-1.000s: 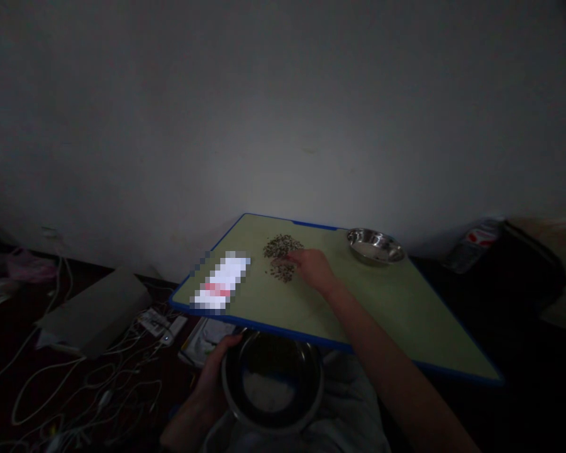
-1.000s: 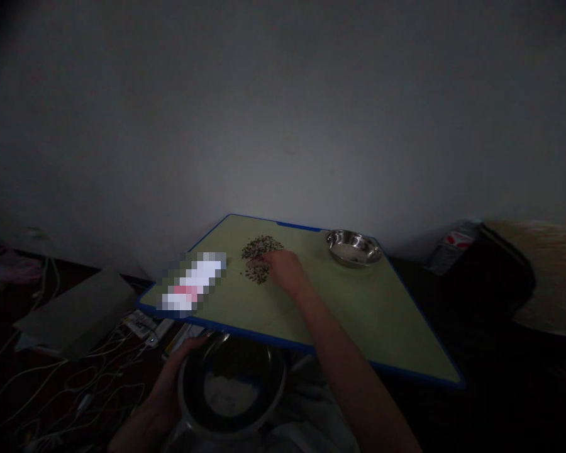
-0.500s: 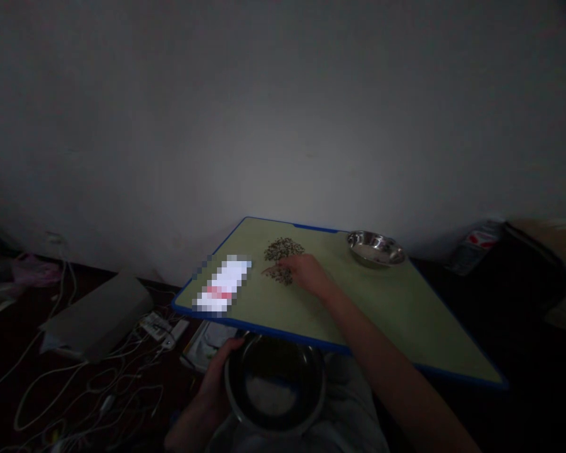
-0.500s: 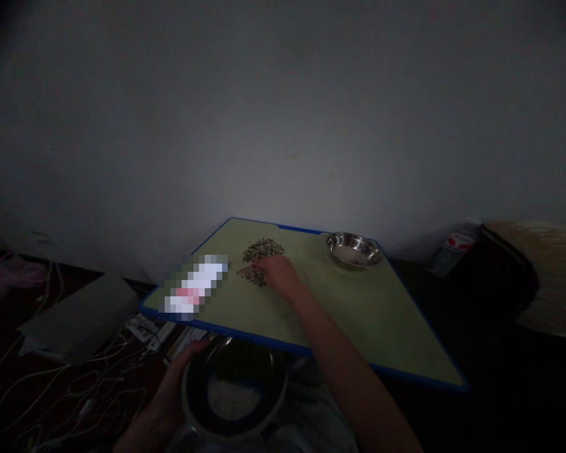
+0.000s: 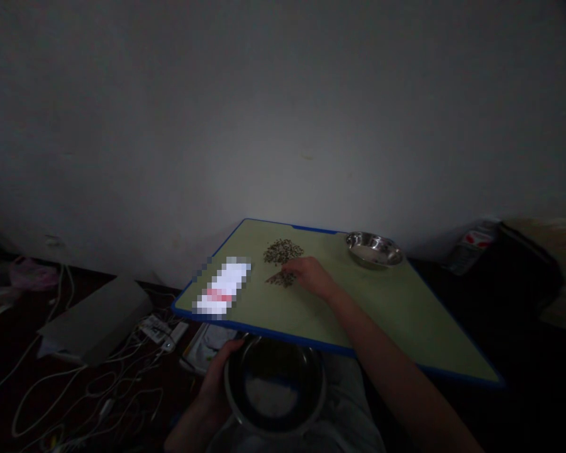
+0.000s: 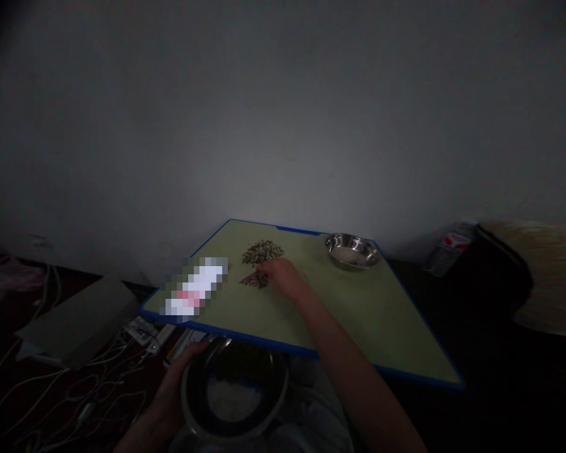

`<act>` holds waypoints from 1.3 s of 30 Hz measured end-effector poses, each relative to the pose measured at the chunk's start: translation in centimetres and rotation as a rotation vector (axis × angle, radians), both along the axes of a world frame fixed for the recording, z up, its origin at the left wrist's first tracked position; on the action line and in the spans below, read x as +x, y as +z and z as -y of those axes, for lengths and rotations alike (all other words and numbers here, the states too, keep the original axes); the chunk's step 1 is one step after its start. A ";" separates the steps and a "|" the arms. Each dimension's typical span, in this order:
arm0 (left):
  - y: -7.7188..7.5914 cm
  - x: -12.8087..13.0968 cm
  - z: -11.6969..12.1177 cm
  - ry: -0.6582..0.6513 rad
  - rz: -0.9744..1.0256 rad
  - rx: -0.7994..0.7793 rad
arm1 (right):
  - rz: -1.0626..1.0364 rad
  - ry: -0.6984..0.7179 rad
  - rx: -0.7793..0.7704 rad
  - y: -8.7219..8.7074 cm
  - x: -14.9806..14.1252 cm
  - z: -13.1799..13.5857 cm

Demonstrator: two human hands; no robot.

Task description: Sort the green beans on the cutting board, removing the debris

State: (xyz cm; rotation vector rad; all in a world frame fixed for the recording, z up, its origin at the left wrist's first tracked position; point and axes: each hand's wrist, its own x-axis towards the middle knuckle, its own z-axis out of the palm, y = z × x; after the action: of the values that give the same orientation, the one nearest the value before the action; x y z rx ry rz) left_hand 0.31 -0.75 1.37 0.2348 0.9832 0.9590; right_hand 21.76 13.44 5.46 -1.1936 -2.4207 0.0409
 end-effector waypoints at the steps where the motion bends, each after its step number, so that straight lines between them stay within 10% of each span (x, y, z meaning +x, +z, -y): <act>1: 0.1 0.0 0.0 -0.012 0.005 -0.002 | 0.010 0.000 -0.004 0.0 0.1 0.0; 19: -1.3 -0.5 -0.5 0.002 -0.005 0.045 | -0.090 -0.290 0.096 1.9 2.2 0.3; 39: -0.5 0.5 -0.5 -0.209 -0.063 -0.001 | -0.371 -0.077 0.047 -0.9 1.8 1.9</act>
State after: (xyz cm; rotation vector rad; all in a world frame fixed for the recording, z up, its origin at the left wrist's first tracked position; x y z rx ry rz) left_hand 0.82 -0.26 0.91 0.3616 0.9959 0.7636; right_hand 23.53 11.57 4.52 -1.1425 -2.0423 0.1654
